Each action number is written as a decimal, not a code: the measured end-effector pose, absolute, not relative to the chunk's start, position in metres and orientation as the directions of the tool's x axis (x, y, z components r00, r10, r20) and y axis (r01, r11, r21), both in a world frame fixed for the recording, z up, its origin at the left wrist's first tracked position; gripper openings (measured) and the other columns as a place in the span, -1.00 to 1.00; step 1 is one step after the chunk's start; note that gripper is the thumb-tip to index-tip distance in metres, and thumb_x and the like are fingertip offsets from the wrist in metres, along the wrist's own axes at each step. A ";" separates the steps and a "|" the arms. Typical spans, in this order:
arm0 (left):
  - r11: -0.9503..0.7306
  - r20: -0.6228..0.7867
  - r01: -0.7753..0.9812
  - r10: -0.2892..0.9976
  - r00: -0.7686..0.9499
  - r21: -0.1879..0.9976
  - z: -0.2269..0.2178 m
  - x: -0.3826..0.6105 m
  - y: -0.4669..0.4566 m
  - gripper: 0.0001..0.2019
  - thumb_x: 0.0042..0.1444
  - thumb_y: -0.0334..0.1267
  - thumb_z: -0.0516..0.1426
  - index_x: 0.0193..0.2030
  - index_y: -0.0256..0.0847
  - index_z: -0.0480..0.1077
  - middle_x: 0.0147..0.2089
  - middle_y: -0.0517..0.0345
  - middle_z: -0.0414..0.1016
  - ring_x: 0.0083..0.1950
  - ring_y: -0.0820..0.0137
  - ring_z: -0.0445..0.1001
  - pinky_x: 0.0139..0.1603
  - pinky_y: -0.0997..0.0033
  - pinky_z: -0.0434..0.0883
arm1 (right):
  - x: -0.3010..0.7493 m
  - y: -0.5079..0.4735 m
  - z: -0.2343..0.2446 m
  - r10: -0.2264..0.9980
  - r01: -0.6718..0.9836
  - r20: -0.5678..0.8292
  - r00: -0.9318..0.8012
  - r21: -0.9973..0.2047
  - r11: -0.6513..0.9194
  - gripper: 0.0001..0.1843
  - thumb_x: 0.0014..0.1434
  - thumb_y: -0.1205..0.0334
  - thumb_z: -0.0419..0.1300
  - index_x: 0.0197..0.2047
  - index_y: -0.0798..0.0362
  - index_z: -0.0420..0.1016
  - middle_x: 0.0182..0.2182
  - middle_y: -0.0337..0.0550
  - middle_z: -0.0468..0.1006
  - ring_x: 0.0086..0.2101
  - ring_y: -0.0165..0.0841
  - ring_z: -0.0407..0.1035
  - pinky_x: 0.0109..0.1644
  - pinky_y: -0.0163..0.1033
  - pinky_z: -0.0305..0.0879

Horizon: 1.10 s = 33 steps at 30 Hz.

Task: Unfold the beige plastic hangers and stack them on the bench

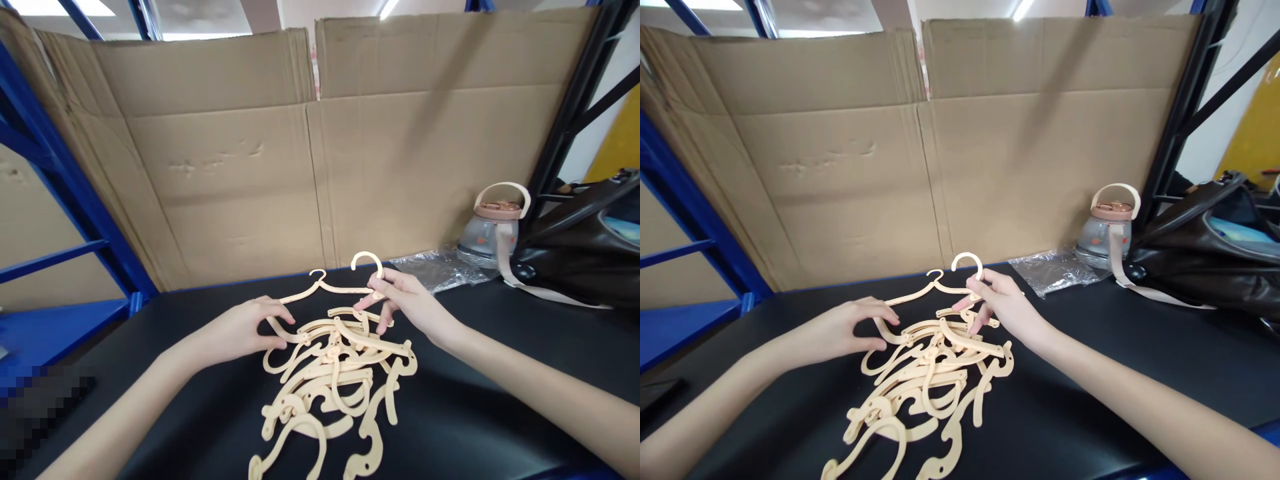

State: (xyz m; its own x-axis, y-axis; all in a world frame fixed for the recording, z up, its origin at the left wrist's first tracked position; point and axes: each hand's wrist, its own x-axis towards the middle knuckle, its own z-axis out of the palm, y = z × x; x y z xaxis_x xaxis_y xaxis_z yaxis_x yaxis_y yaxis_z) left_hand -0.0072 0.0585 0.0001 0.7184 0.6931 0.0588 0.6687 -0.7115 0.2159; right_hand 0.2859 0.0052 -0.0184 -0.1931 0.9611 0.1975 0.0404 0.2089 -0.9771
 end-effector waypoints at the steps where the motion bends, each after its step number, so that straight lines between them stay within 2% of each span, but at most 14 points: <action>1: -0.716 0.033 0.660 0.683 0.730 0.227 -0.004 -0.004 0.058 -0.73 0.04 -0.07 0.20 -0.13 -0.06 0.45 -0.13 0.18 0.48 -0.07 0.30 0.43 -0.03 0.34 0.34 | 0.285 0.006 -0.019 0.962 0.037 0.198 -0.186 -0.977 0.208 -0.65 0.21 -0.09 0.06 -0.30 0.06 0.21 -0.46 -0.14 0.56 -0.68 -0.44 0.38 -0.61 -0.38 0.11; 2: -0.723 0.023 0.651 0.673 0.739 0.231 -0.008 -0.002 0.058 -0.77 0.05 -0.08 0.19 -0.17 -0.08 0.45 -0.15 0.18 0.48 -0.08 0.31 0.43 -0.04 0.36 0.33 | 0.285 0.006 -0.020 0.964 0.032 0.195 -0.179 -0.979 0.204 -0.64 0.21 -0.10 0.04 -0.31 0.05 0.20 -0.57 -0.23 0.50 -0.72 -0.47 0.31 -0.63 -0.39 0.07; 4: -0.738 0.025 0.636 0.657 0.754 0.225 -0.011 0.003 0.056 -0.84 0.11 -0.11 0.15 -0.27 -0.12 0.45 -0.21 0.19 0.48 -0.12 0.33 0.43 -0.07 0.39 0.32 | 0.283 0.005 -0.022 0.973 0.013 0.169 -0.155 -0.985 0.173 -0.64 0.20 -0.10 0.04 -0.35 0.05 0.19 -0.72 -0.44 0.22 -0.76 -0.57 0.07 -0.65 -0.43 -0.07; 6: -0.730 0.061 0.643 0.671 0.739 0.233 -0.010 0.005 0.054 -0.80 0.18 -0.12 0.07 -0.31 -0.15 0.43 -0.25 0.18 0.47 -0.16 0.34 0.41 -0.13 0.40 0.31 | 0.280 0.002 -0.023 0.984 -0.033 0.127 -0.128 -0.992 0.124 -0.67 0.17 -0.04 0.08 -0.41 0.06 0.19 -0.69 -0.50 -0.01 -0.71 -0.62 -0.15 -0.64 -0.44 -0.24; 8: -0.690 0.121 0.657 0.712 0.692 0.303 -0.005 0.007 0.050 -0.77 0.23 -0.10 0.00 -0.27 -0.16 0.39 -0.28 0.19 0.45 -0.22 0.37 0.40 -0.19 0.41 0.31 | 0.278 -0.002 -0.023 0.987 -0.102 0.101 -0.126 -0.991 0.088 -0.72 0.16 0.05 0.09 -0.43 0.06 0.18 -0.63 -0.48 -0.09 -0.66 -0.60 -0.22 -0.62 -0.43 -0.29; 11: -0.605 0.180 0.621 0.773 0.608 0.499 0.002 0.013 0.041 -0.74 0.27 -0.06 -0.07 -0.22 -0.18 0.31 -0.37 0.24 0.36 -0.36 0.45 0.33 -0.32 0.47 0.30 | 0.273 -0.011 -0.023 0.978 -0.148 0.110 -0.177 -0.985 0.084 -0.86 0.15 0.17 0.04 -0.38 0.05 0.21 -0.62 -0.43 0.00 -0.62 -0.55 -0.10 -0.58 -0.41 -0.12; 14: -0.564 0.185 0.525 0.773 0.606 0.637 0.005 0.024 0.030 -0.73 0.28 -0.06 -0.08 -0.22 -0.19 0.30 -0.38 0.26 0.31 -0.42 0.50 0.25 -0.40 0.52 0.26 | 0.269 -0.017 -0.022 0.971 -0.090 0.104 -0.216 -0.992 0.087 -0.89 0.14 0.19 0.07 -0.32 0.05 0.24 -0.57 -0.33 0.26 -0.53 -0.48 0.16 -0.47 -0.36 0.12; 17: -0.533 0.140 0.484 0.760 0.635 0.694 0.002 0.033 0.022 -0.69 0.28 -0.08 -0.08 -0.30 -0.22 0.33 -0.38 0.24 0.31 -0.44 0.52 0.18 -0.45 0.53 0.19 | 0.265 -0.019 -0.022 0.968 -0.041 0.097 -0.229 -0.995 0.090 -0.85 0.13 0.16 0.12 -0.31 0.05 0.25 -0.52 -0.26 0.41 -0.47 -0.43 0.28 -0.41 -0.32 0.20; 20: -0.458 0.081 0.458 0.769 0.635 0.762 -0.002 0.037 0.019 -0.63 0.28 -0.05 -0.09 -0.44 -0.24 0.26 -0.47 0.27 0.20 -0.47 0.52 0.10 -0.52 0.53 0.09 | 0.263 -0.017 -0.025 0.961 -0.044 0.115 -0.250 -0.993 0.107 -0.81 0.13 0.14 0.15 -0.29 0.06 0.26 -0.49 -0.23 0.47 -0.45 -0.43 0.32 -0.38 -0.32 0.20; 24: -0.411 0.055 0.415 0.761 0.647 0.812 -0.001 0.038 0.016 -0.63 0.28 -0.04 -0.10 -0.45 -0.23 0.22 -0.49 0.30 0.15 -0.49 0.53 0.07 -0.53 0.53 0.06 | 0.263 -0.015 -0.029 0.953 -0.054 0.130 -0.273 -0.991 0.120 -0.77 0.13 0.10 0.19 -0.28 0.07 0.28 -0.43 -0.21 0.52 -0.41 -0.44 0.36 -0.35 -0.32 0.21; 27: -0.485 0.099 0.415 0.733 0.673 0.770 0.000 0.038 0.013 -0.72 0.27 -0.08 -0.07 -0.31 -0.21 0.28 -0.43 0.26 0.24 -0.41 0.50 0.22 -0.42 0.52 0.20 | 0.263 -0.017 -0.029 0.956 -0.054 0.126 -0.265 -0.992 0.116 -0.74 0.13 0.07 0.20 -0.26 0.07 0.30 -0.41 -0.19 0.54 -0.36 -0.42 0.41 -0.33 -0.32 0.24; 29: -0.581 0.150 0.477 0.724 0.673 0.659 -0.001 0.039 0.011 -0.79 0.27 -0.11 -0.06 -0.23 -0.19 0.25 -0.37 0.23 0.31 -0.34 0.44 0.30 -0.33 0.47 0.27 | 0.263 -0.017 -0.029 0.959 -0.047 0.128 -0.253 -0.992 0.120 -0.74 0.14 0.06 0.20 -0.26 0.07 0.31 -0.39 -0.18 0.55 -0.32 -0.39 0.43 -0.30 -0.30 0.26; 33: -0.750 0.232 0.646 0.660 0.715 0.140 -0.010 0.043 0.008 -0.82 0.27 -0.25 -0.14 -0.31 -0.18 0.19 -0.40 0.18 0.33 -0.38 0.36 0.32 -0.33 0.36 0.26 | 0.263 -0.014 -0.033 0.964 -0.061 0.158 -0.212 -0.987 0.149 -0.73 0.15 0.04 0.19 -0.25 0.07 0.33 -0.34 -0.16 0.54 -0.22 -0.35 0.46 -0.25 -0.28 0.29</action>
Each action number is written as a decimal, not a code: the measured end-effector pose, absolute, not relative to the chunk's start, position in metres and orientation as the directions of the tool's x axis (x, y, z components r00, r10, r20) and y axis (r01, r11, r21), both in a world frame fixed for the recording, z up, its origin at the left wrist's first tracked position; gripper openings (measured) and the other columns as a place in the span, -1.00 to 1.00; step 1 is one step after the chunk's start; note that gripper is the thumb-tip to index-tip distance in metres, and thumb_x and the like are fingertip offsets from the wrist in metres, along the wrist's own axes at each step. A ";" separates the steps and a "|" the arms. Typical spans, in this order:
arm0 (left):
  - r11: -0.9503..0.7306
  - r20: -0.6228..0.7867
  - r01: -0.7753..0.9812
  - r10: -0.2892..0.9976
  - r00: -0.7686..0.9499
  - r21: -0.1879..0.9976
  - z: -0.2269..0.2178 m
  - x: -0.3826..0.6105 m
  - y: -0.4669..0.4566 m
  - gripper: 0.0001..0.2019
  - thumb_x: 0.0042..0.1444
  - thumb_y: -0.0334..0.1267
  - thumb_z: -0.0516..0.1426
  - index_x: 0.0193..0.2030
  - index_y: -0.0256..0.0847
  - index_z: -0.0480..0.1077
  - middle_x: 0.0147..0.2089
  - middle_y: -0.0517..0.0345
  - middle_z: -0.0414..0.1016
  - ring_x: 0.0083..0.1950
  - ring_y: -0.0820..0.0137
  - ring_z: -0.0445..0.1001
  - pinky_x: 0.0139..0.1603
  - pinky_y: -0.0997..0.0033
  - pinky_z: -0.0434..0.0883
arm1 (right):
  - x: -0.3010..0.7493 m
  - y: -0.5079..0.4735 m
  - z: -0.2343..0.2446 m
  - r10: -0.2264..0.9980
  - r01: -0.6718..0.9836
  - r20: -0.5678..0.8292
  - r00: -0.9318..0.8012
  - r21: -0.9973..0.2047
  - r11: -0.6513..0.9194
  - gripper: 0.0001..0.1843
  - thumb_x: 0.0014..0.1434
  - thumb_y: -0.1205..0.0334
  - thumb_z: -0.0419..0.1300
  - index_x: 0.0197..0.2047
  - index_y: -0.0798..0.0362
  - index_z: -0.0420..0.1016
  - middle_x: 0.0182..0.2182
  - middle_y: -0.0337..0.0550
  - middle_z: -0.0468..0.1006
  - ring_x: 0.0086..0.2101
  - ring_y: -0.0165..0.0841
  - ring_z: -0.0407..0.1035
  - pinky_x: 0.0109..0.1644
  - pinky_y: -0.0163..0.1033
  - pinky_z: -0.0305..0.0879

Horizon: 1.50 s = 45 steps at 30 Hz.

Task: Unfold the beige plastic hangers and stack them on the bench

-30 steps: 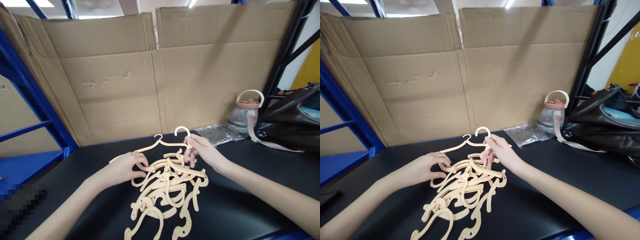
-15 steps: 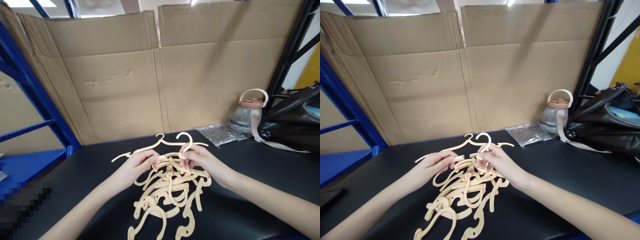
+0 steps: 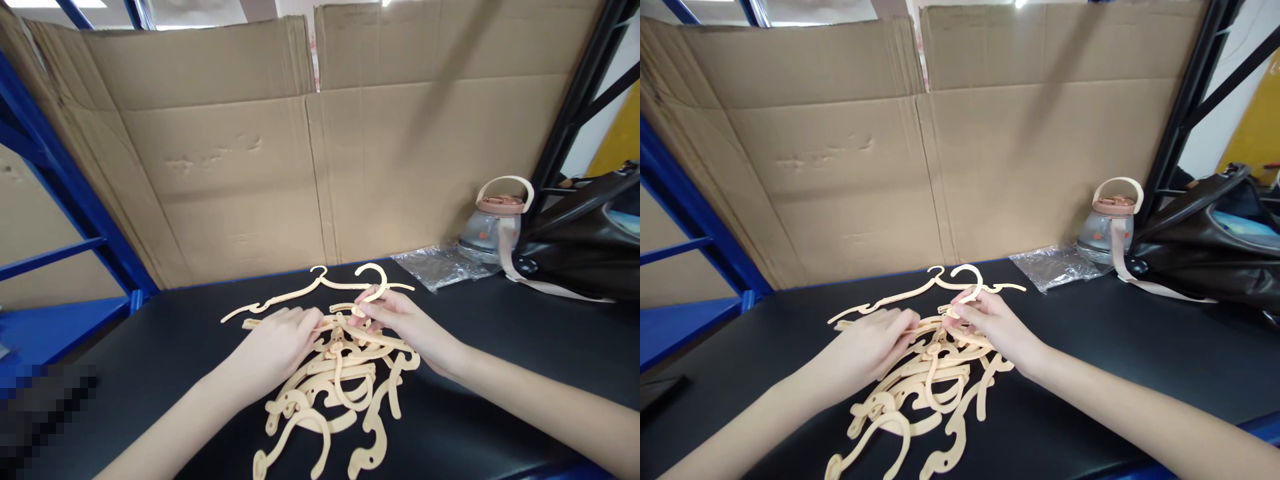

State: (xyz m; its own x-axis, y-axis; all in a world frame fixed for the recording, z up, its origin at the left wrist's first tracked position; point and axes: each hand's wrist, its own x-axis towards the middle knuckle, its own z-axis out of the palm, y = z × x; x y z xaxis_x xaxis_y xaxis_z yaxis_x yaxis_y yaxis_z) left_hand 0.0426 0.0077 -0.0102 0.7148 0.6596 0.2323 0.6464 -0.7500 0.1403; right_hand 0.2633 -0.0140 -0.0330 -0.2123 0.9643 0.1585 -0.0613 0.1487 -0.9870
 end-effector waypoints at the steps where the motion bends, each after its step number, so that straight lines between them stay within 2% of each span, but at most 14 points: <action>1: -0.761 0.226 0.647 0.639 0.735 0.051 -0.012 0.044 0.007 -0.82 0.27 -0.28 -0.15 -0.32 -0.18 0.18 -0.41 0.17 0.34 -0.39 0.35 0.33 -0.35 0.36 0.26 | 0.263 -0.013 -0.034 0.965 -0.071 0.172 -0.199 -0.984 0.161 -0.73 0.14 0.03 0.20 -0.25 0.07 0.34 -0.31 -0.15 0.54 -0.19 -0.33 0.46 -0.24 -0.28 0.30; 2: -0.770 0.219 0.638 0.624 0.750 0.007 -0.014 0.045 0.007 -0.83 0.26 -0.30 -0.16 -0.32 -0.18 0.17 -0.41 0.16 0.35 -0.40 0.34 0.35 -0.37 0.37 0.26 | 0.264 -0.012 -0.036 0.963 -0.074 0.194 -0.185 -0.980 0.183 -0.72 0.12 0.03 0.21 -0.26 0.06 0.35 -0.27 -0.14 0.53 -0.18 -0.32 0.46 -0.25 -0.28 0.31; 4: -0.778 0.241 0.628 0.609 0.755 0.001 -0.017 0.047 0.005 -0.86 0.26 -0.30 -0.15 -0.30 -0.17 0.16 -0.41 0.18 0.39 -0.42 0.35 0.39 -0.42 0.41 0.25 | 0.263 -0.010 -0.038 0.954 -0.046 0.254 -0.162 -0.967 0.250 -0.74 0.10 0.03 0.23 -0.29 0.06 0.39 -0.23 -0.13 0.51 -0.19 -0.32 0.45 -0.24 -0.26 0.33; 8: -0.778 0.300 0.626 0.611 0.732 0.059 -0.017 0.050 -0.001 -0.93 0.26 -0.28 -0.12 -0.21 -0.11 0.15 -0.42 0.27 0.46 -0.50 0.38 0.43 -0.53 0.48 0.20 | 0.263 -0.013 -0.040 0.890 0.089 0.438 -0.124 -0.889 0.450 -0.84 0.14 0.13 0.21 -0.33 0.05 0.45 -0.28 -0.19 0.51 -0.24 -0.35 0.43 -0.15 -0.23 0.34; 12: -0.725 0.268 0.676 0.682 0.680 0.129 -0.017 0.055 -0.010 -0.94 0.24 -0.25 -0.07 -0.15 -0.07 0.16 -0.39 0.31 0.52 -0.52 0.39 0.47 -0.60 0.53 0.14 | 0.262 -0.021 -0.039 0.798 0.284 0.597 -0.080 -0.754 0.593 -0.92 0.18 0.22 0.20 -0.29 0.02 0.49 -0.28 -0.20 0.54 -0.22 -0.32 0.43 -0.09 -0.22 0.31; 17: -0.687 0.254 0.707 0.723 0.643 0.167 -0.020 0.058 -0.017 -0.86 0.24 -0.23 -0.08 -0.09 -0.06 0.21 -0.29 0.24 0.56 -0.45 0.37 0.52 -0.62 0.54 0.16 | 0.261 -0.029 -0.039 0.711 0.363 0.684 -0.164 -0.629 0.688 -0.93 0.20 0.24 0.18 -0.26 0.00 0.49 -0.28 -0.19 0.53 -0.23 -0.33 0.43 -0.14 -0.23 0.34; 21: -0.692 0.296 0.712 0.710 0.639 0.123 -0.022 0.056 -0.016 -0.82 0.26 -0.22 -0.10 -0.05 -0.07 0.22 -0.38 0.26 0.54 -0.51 0.39 0.49 -0.63 0.54 0.16 | 0.261 -0.029 -0.042 0.631 0.383 0.739 -0.234 -0.527 0.759 -0.92 0.23 0.28 0.14 -0.24 0.00 0.47 -0.22 -0.16 0.51 -0.17 -0.33 0.42 -0.08 -0.20 0.34; 26: -0.721 0.308 0.685 0.677 0.668 0.099 -0.023 0.056 -0.013 -0.89 0.23 -0.27 -0.10 -0.16 -0.11 0.19 -0.39 0.25 0.52 -0.55 0.41 0.46 -0.64 0.54 0.14 | 0.262 -0.031 -0.043 0.524 0.463 0.800 -0.292 -0.361 0.809 -0.91 0.25 0.31 0.11 -0.25 0.01 0.45 -0.26 -0.14 0.54 -0.20 -0.32 0.41 -0.12 -0.17 0.31; 30: -0.731 0.326 0.682 0.649 0.687 0.018 -0.023 0.058 -0.012 -0.92 0.23 -0.29 -0.11 -0.28 -0.14 0.14 -0.45 0.25 0.48 -0.61 0.41 0.40 -0.64 0.51 0.13 | 0.262 -0.032 -0.042 0.477 0.532 0.819 -0.320 -0.261 0.805 -0.93 0.25 0.30 0.13 -0.27 0.04 0.44 -0.32 -0.14 0.54 -0.29 -0.33 0.39 -0.22 -0.18 0.28; 34: -0.738 0.319 0.674 0.632 0.706 -0.029 -0.021 0.058 -0.014 -0.92 0.25 -0.29 -0.13 -0.24 -0.15 0.13 -0.51 0.28 0.43 -0.62 0.41 0.39 -0.61 0.50 0.19 | 0.262 -0.033 -0.044 0.444 0.559 0.837 -0.320 -0.212 0.802 -0.93 0.24 0.32 0.13 -0.26 0.05 0.45 -0.33 -0.15 0.54 -0.31 -0.35 0.38 -0.22 -0.19 0.25; 41: -0.749 0.285 0.660 0.623 0.728 -0.050 -0.022 0.058 -0.013 -0.90 0.27 -0.32 -0.13 -0.13 -0.16 0.14 -0.35 0.16 0.52 -0.44 0.32 0.53 -0.52 0.46 0.32 | 0.258 -0.031 -0.045 0.406 0.576 0.848 -0.339 -0.154 0.803 -0.92 0.22 0.37 0.15 -0.30 0.04 0.45 -0.29 -0.17 0.56 -0.28 -0.37 0.40 -0.19 -0.21 0.25; 45: -0.764 0.300 0.638 0.589 0.751 -0.099 -0.024 0.057 -0.010 -0.91 0.27 -0.34 -0.12 -0.13 -0.17 0.14 -0.39 0.19 0.50 -0.44 0.31 0.53 -0.54 0.45 0.32 | 0.258 -0.030 -0.048 0.379 0.593 0.858 -0.346 -0.113 0.797 -0.91 0.21 0.38 0.16 -0.28 0.03 0.48 -0.29 -0.17 0.55 -0.30 -0.38 0.39 -0.22 -0.21 0.25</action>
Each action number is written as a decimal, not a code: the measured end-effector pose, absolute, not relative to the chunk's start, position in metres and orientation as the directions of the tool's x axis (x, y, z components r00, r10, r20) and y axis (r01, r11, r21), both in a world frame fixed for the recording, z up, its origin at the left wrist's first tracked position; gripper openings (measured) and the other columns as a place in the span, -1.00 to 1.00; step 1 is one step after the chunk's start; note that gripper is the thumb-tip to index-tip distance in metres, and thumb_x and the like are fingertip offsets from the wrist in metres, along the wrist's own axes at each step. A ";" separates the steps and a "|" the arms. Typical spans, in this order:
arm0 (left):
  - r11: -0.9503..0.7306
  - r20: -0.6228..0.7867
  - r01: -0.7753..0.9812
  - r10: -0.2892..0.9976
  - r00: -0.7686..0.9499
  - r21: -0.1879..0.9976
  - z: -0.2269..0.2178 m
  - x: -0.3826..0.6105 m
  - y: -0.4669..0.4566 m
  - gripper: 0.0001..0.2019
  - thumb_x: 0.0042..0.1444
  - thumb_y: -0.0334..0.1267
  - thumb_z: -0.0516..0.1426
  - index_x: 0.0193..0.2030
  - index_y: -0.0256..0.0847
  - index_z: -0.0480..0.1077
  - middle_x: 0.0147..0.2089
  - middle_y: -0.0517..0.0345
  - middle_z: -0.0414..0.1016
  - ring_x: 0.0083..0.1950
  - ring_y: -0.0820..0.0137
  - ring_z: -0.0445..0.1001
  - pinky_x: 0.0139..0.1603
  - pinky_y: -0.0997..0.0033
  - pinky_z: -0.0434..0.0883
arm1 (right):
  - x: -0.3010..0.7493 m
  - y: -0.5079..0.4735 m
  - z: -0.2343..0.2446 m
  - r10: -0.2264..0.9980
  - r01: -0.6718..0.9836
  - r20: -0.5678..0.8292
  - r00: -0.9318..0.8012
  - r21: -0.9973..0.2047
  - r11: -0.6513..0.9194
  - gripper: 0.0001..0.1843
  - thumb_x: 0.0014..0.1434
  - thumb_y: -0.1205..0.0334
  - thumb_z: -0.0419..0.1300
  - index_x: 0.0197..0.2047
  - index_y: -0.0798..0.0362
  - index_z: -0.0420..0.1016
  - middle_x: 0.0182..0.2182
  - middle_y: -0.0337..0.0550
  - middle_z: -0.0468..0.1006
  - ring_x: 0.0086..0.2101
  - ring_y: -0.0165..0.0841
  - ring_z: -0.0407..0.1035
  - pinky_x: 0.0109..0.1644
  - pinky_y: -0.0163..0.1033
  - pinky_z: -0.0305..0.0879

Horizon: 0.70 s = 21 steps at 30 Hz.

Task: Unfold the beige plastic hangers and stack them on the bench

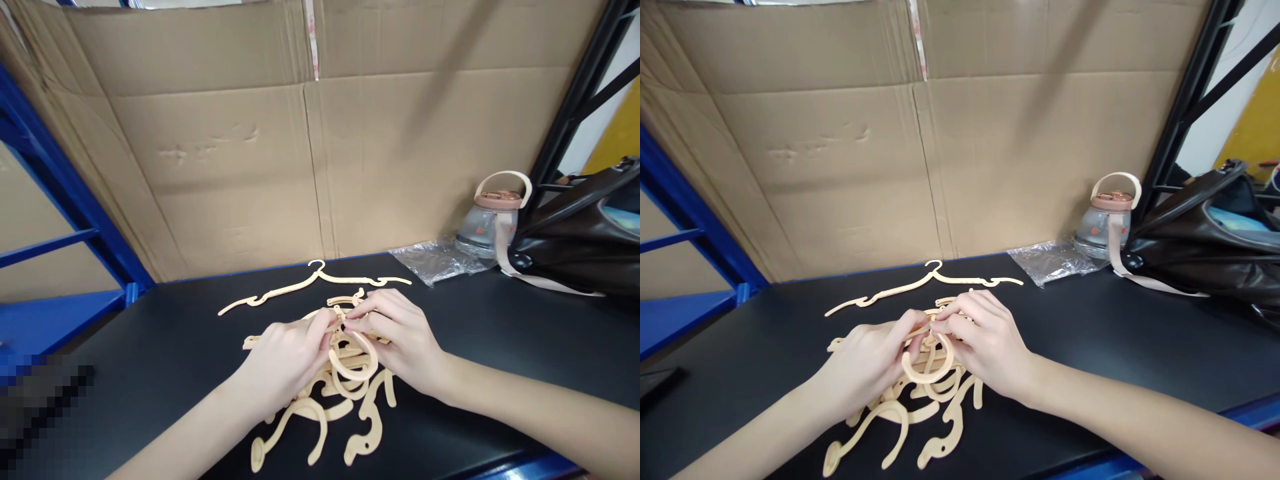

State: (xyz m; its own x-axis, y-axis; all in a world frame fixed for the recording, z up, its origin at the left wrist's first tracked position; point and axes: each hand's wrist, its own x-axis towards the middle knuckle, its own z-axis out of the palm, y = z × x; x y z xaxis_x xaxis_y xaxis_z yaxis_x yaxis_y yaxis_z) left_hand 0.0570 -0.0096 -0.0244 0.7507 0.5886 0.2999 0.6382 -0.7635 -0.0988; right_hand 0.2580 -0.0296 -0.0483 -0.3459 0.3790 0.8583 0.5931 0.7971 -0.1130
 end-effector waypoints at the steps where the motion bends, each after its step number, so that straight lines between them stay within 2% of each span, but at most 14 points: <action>1: -0.763 0.309 0.637 0.584 0.751 -0.105 -0.025 0.057 -0.009 -0.91 0.27 -0.35 -0.13 -0.14 -0.17 0.14 -0.39 0.19 0.50 -0.45 0.32 0.53 -0.55 0.46 0.31 | 0.258 -0.029 -0.049 0.369 0.594 0.862 -0.347 -0.103 0.798 -0.91 0.21 0.38 0.16 -0.27 0.02 0.48 -0.30 -0.17 0.55 -0.31 -0.38 0.39 -0.23 -0.21 0.25; 8: -0.779 0.385 0.620 0.547 0.743 -0.090 -0.021 0.059 -0.013 -0.91 0.25 -0.37 -0.10 -0.13 -0.16 0.12 -0.37 0.21 0.51 -0.46 0.35 0.52 -0.54 0.47 0.35 | 0.263 -0.028 -0.047 0.295 0.576 0.909 -0.295 -0.077 0.814 -0.89 0.14 0.41 0.24 -0.28 0.01 0.49 -0.32 -0.19 0.56 -0.33 -0.38 0.39 -0.19 -0.18 0.27; 14: -0.750 0.362 0.650 0.576 0.733 -0.123 -0.021 0.057 -0.014 -0.94 0.25 -0.36 -0.09 -0.16 -0.17 0.13 -0.43 0.24 0.48 -0.48 0.36 0.51 -0.55 0.48 0.33 | 0.260 -0.030 -0.042 0.333 0.576 0.910 -0.247 -0.139 0.806 -0.89 0.16 0.41 0.22 -0.29 0.01 0.51 -0.30 -0.16 0.55 -0.29 -0.35 0.40 -0.20 -0.18 0.28; 21: -0.807 0.435 0.575 0.473 0.766 -0.135 -0.025 0.057 -0.014 -0.90 0.24 -0.39 -0.10 -0.12 -0.16 0.10 -0.41 0.27 0.46 -0.49 0.36 0.50 -0.59 0.47 0.31 | 0.256 -0.032 -0.041 0.309 0.538 0.907 -0.287 -0.114 0.835 -0.88 0.17 0.42 0.21 -0.29 0.01 0.50 -0.32 -0.21 0.60 -0.33 -0.39 0.43 -0.12 -0.15 0.24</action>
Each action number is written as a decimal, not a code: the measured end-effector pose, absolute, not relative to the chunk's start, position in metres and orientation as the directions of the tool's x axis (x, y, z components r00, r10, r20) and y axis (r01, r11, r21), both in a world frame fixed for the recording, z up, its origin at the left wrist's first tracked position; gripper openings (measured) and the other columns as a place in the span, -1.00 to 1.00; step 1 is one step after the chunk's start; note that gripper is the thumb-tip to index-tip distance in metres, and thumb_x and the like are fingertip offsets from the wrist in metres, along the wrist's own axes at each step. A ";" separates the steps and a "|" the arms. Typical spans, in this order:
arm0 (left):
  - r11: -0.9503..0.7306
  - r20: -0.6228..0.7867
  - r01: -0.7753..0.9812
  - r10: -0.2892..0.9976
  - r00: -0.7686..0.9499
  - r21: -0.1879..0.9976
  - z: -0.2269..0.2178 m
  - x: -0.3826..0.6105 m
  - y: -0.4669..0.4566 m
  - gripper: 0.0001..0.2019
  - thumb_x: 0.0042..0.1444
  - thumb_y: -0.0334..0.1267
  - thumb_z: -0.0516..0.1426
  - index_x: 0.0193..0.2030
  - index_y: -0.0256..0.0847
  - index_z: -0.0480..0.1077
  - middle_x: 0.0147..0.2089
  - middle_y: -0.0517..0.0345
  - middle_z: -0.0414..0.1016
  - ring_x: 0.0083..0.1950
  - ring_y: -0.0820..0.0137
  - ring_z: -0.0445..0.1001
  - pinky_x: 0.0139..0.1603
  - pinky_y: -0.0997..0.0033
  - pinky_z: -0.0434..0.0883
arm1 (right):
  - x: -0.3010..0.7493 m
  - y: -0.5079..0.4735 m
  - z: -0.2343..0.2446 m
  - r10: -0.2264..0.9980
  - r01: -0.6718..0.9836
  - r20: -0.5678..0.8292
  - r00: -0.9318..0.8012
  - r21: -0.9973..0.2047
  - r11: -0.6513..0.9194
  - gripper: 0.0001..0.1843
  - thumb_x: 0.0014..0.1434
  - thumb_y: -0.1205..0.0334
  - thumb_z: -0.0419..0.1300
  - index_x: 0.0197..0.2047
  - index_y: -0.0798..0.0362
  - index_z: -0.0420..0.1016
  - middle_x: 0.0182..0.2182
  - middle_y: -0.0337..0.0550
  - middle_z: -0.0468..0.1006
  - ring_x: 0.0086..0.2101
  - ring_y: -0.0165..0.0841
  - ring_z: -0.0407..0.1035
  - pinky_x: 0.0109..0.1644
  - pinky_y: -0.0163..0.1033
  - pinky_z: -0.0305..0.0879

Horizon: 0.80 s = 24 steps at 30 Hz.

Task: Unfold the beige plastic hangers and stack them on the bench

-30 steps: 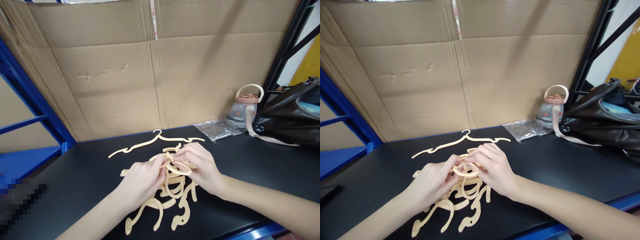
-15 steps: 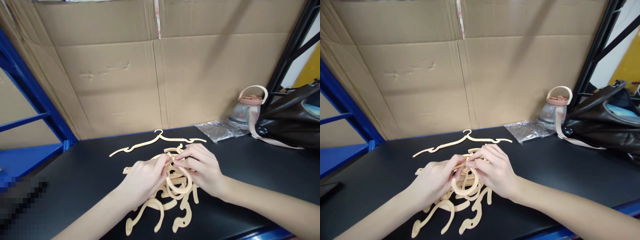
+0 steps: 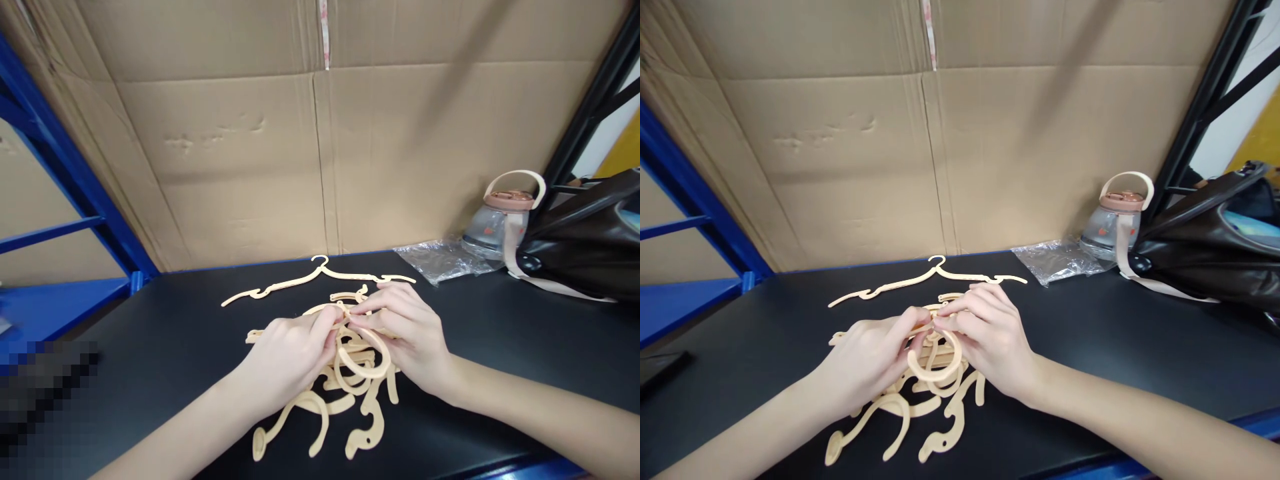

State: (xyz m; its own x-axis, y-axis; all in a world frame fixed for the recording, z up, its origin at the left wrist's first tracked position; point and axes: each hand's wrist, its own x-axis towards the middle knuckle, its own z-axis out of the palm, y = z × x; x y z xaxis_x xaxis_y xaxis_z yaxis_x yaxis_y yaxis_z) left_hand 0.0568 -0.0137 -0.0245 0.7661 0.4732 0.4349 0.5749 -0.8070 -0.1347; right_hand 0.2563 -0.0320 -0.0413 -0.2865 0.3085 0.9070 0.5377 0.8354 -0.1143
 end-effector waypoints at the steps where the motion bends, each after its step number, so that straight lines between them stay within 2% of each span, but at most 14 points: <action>1: -0.810 0.434 0.571 0.470 0.769 -0.132 -0.025 0.057 -0.014 -0.90 0.24 -0.40 -0.10 -0.13 -0.16 0.11 -0.41 0.27 0.45 -0.49 0.37 0.50 -0.59 0.47 0.31 | 0.257 -0.033 -0.041 0.316 0.536 0.902 -0.293 -0.119 0.836 -0.89 0.17 0.42 0.21 -0.28 0.01 0.50 -0.32 -0.22 0.61 -0.33 -0.40 0.44 -0.10 -0.14 0.22; 6: -0.813 0.441 0.556 0.439 0.783 -0.176 -0.027 0.057 -0.012 -0.91 0.25 -0.39 -0.12 -0.16 -0.19 0.14 -0.44 0.25 0.42 -0.51 0.38 0.47 -0.59 0.46 0.31 | 0.258 -0.034 -0.041 0.379 0.528 0.870 -0.315 -0.171 0.832 -0.91 0.18 0.38 0.21 -0.26 0.00 0.49 -0.31 -0.27 0.62 -0.32 -0.41 0.45 -0.11 -0.15 0.16; 12: -0.826 0.515 0.508 0.332 0.790 -0.247 -0.029 0.056 -0.008 -0.87 0.26 -0.41 -0.14 -0.20 -0.23 0.19 -0.46 0.22 0.42 -0.49 0.40 0.47 -0.58 0.50 0.31 | 0.258 -0.035 -0.043 0.451 0.518 0.832 -0.324 -0.243 0.820 -0.88 0.20 0.40 0.17 -0.24 0.01 0.48 -0.31 -0.27 0.61 -0.31 -0.41 0.45 -0.09 -0.16 0.13; 20: -0.830 0.545 0.498 0.303 0.782 -0.253 -0.030 0.056 -0.007 -0.85 0.26 -0.40 -0.13 -0.23 -0.25 0.24 -0.49 0.24 0.40 -0.57 0.46 0.41 -0.62 0.53 0.23 | 0.265 -0.035 -0.034 0.594 0.477 0.725 -0.350 -0.408 0.779 -0.91 0.20 0.39 0.19 -0.28 0.03 0.50 -0.28 -0.21 0.55 -0.23 -0.37 0.40 -0.07 -0.16 0.12; 24: -0.816 0.554 0.503 0.289 0.781 -0.284 -0.028 0.057 -0.006 -0.84 0.23 -0.45 -0.13 -0.26 -0.23 0.23 -0.51 0.28 0.38 -0.57 0.47 0.40 -0.60 0.53 0.22 | 0.268 -0.027 -0.034 0.661 0.409 0.663 -0.353 -0.525 0.746 -0.96 0.17 0.30 0.23 -0.32 0.05 0.51 -0.31 -0.19 0.51 -0.24 -0.36 0.38 -0.08 -0.19 0.20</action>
State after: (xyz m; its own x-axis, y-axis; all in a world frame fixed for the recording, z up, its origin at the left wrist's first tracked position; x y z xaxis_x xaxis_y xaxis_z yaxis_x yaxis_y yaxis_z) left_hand 0.0569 -0.0057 -0.0276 0.7809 0.2894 0.5535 0.5035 -0.8161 -0.2837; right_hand 0.2678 -0.0267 -0.0337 -0.3529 0.6605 0.6627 0.4093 0.7459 -0.5255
